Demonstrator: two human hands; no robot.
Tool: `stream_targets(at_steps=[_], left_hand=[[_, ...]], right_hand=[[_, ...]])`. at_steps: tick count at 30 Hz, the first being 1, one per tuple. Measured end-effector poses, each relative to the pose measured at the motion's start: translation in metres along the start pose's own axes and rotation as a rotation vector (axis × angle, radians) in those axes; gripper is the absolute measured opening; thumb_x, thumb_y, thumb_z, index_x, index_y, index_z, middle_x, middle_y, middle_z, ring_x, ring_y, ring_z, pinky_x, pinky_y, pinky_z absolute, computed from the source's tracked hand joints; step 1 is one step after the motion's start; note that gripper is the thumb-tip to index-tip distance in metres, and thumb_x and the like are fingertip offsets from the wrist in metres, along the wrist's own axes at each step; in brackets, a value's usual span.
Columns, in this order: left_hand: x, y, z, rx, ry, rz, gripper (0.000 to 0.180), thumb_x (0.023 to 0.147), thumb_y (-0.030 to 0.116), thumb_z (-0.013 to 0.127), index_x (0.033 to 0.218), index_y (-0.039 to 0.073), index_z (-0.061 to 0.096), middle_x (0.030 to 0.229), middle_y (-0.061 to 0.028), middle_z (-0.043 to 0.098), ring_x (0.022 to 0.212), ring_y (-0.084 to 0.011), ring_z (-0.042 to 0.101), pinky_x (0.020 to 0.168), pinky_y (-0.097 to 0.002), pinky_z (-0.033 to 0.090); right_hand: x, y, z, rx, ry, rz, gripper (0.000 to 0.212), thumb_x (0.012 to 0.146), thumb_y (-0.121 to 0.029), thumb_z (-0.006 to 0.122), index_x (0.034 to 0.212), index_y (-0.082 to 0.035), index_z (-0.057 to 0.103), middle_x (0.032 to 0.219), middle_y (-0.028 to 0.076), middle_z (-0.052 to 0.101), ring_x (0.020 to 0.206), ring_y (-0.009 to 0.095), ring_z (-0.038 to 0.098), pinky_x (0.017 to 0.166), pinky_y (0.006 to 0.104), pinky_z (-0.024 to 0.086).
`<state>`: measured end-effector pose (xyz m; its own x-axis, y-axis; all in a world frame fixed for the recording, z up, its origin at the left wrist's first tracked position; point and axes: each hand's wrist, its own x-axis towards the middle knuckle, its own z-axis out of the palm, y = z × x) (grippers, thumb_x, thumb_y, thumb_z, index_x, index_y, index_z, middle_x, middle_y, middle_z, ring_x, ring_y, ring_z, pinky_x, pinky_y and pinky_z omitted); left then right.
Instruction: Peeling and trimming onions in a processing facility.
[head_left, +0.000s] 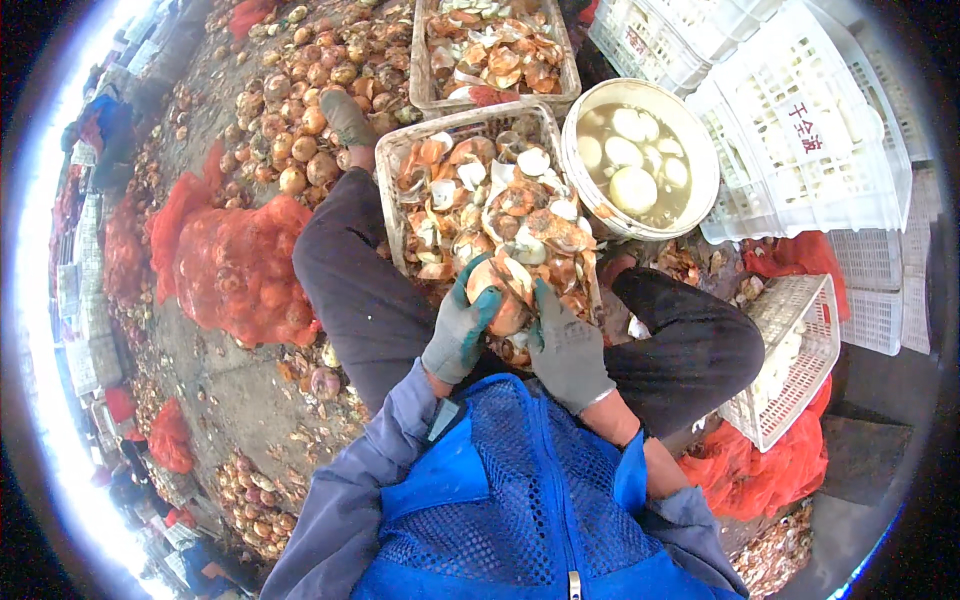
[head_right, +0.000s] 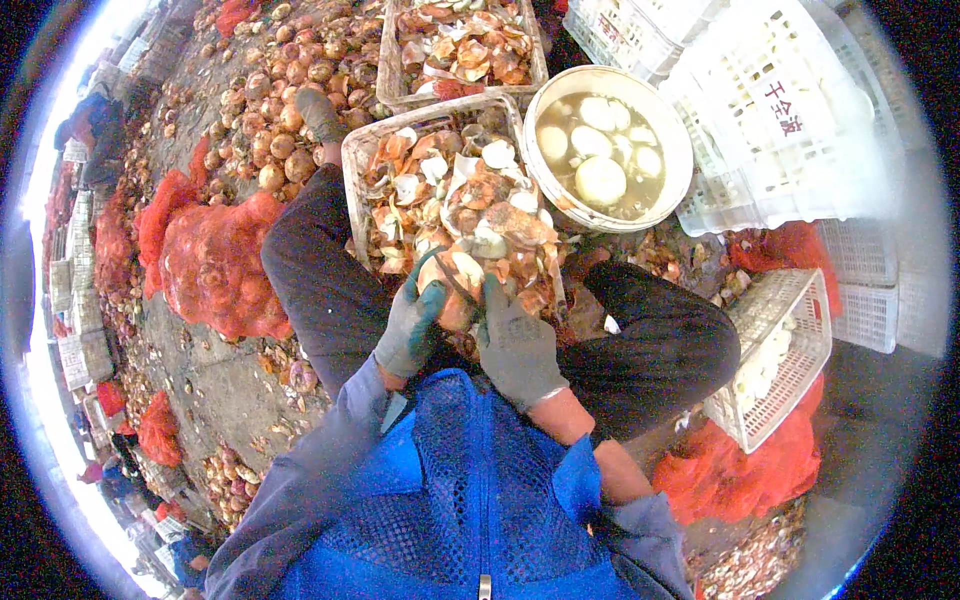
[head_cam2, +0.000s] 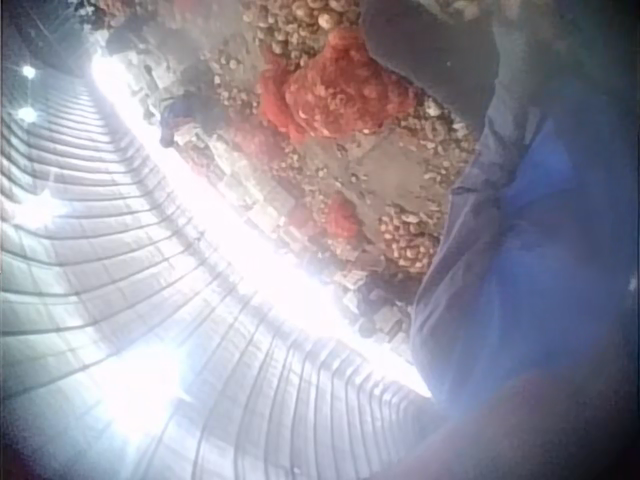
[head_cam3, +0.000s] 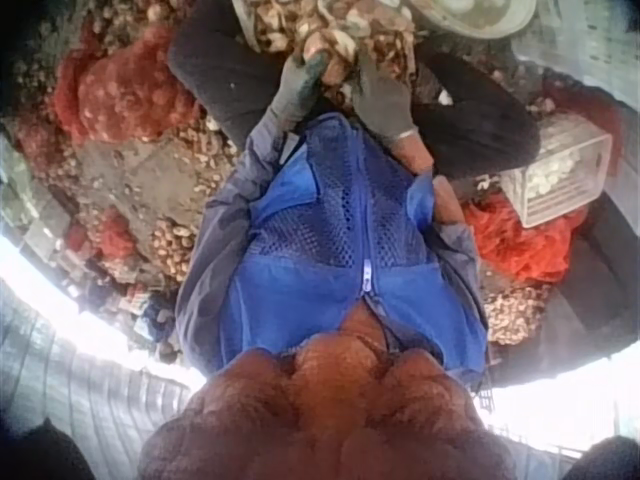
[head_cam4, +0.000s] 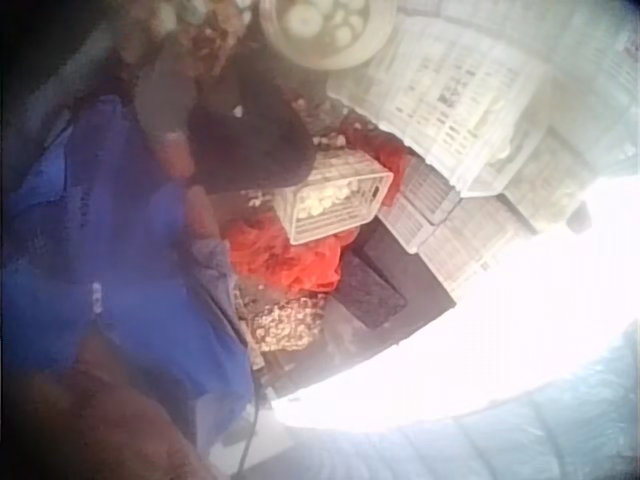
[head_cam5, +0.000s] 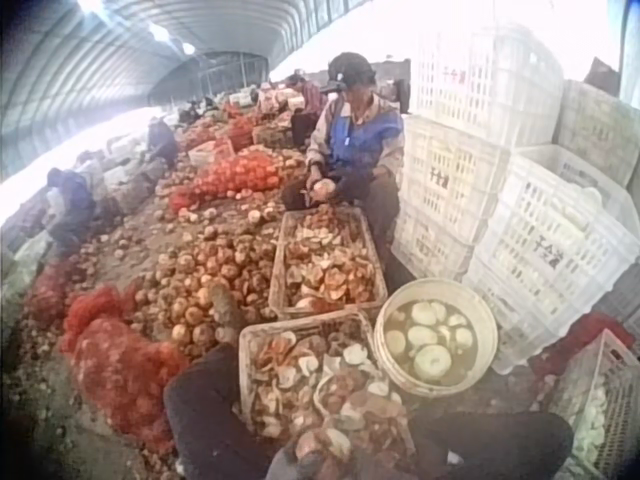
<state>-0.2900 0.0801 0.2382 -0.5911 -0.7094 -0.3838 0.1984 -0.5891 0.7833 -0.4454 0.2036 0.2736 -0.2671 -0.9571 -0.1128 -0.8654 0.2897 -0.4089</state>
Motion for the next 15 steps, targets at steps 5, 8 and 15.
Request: stream_targets(at_steps=[5,8,15], left_hand=[[0.003,-0.011,-0.007,-0.078,0.003,-0.031,0.074,0.099,0.032,0.081,0.159,0.002,0.049,0.145,-0.0103,0.064,0.128,-0.0223,0.066,0.109,-0.0382,0.056],[-0.001,-0.012,-0.002,-0.103,-0.04,-0.082,0.076,0.101,0.041,0.078,0.158,0.001,0.049,0.144,-0.011,0.066,0.127,-0.0224,0.067,0.108,-0.0383,0.056],[-0.006,0.002,0.004,0.07,-0.052,-0.025,0.079,0.103,0.052,0.074,0.158,0.0,0.05,0.144,-0.0112,0.066,0.127,-0.0218,0.067,0.108,-0.0367,0.056]], right_hand=[[0.009,0.027,0.02,0.01,0.131,-0.154,0.079,0.094,-0.03,0.071,0.164,-0.003,0.044,0.109,0.016,0.072,0.08,0.03,0.073,0.065,0.0436,0.056],[0.009,0.041,0.025,0.005,0.077,-0.146,0.083,0.093,-0.031,0.072,0.164,-0.002,0.041,0.113,0.018,0.071,0.086,0.031,0.073,0.067,0.0448,0.057],[0.017,0.029,0.01,0.019,0.062,-0.14,0.081,0.094,-0.029,0.071,0.164,-0.003,0.04,0.114,0.021,0.072,0.088,0.038,0.075,0.075,0.0517,0.059]])
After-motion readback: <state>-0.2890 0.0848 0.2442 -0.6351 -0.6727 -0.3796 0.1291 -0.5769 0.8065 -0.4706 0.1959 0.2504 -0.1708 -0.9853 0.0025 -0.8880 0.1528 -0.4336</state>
